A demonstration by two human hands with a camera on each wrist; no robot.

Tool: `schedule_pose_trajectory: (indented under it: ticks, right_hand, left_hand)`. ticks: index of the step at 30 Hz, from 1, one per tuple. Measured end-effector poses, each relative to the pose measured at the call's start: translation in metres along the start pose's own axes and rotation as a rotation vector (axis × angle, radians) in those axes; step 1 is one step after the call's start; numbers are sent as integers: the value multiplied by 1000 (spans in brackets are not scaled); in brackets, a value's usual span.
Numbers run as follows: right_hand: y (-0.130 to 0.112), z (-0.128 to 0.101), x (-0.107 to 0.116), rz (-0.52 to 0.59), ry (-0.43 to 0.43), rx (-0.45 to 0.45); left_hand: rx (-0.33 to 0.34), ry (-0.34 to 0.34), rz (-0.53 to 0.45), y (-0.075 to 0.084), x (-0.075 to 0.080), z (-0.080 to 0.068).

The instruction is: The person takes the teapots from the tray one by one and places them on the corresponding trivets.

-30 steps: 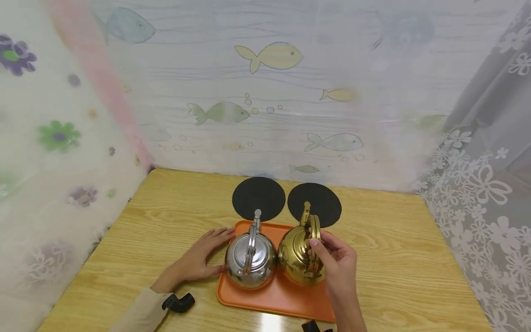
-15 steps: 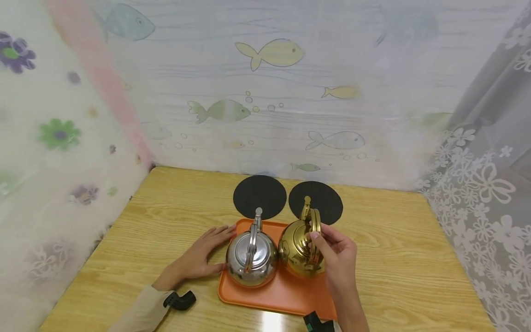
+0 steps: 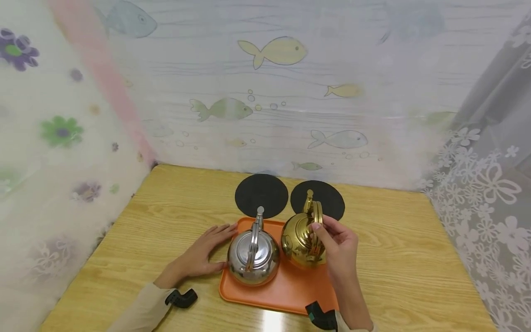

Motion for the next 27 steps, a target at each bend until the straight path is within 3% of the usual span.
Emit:
schedule_pose_trajectory:
  ticks: [17, 27]
  right_hand:
    - [12, 23, 14, -66, 85, -90]
    - [20, 36, 18, -25, 82, -40]
  left_hand:
    - [9, -2, -6, -1, -2, -2]
    - [6, -5, -1, -1, -2, -1]
Point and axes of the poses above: each hand's wrist, its own z-axis towards the middle knuckle, its own x-axis out of the back of the hand, y = z × x, the point moved 6 cm from there along z, towards the middle knuckle, and after that the axes turned 2 degrees about -y, right-handed, at the moved point
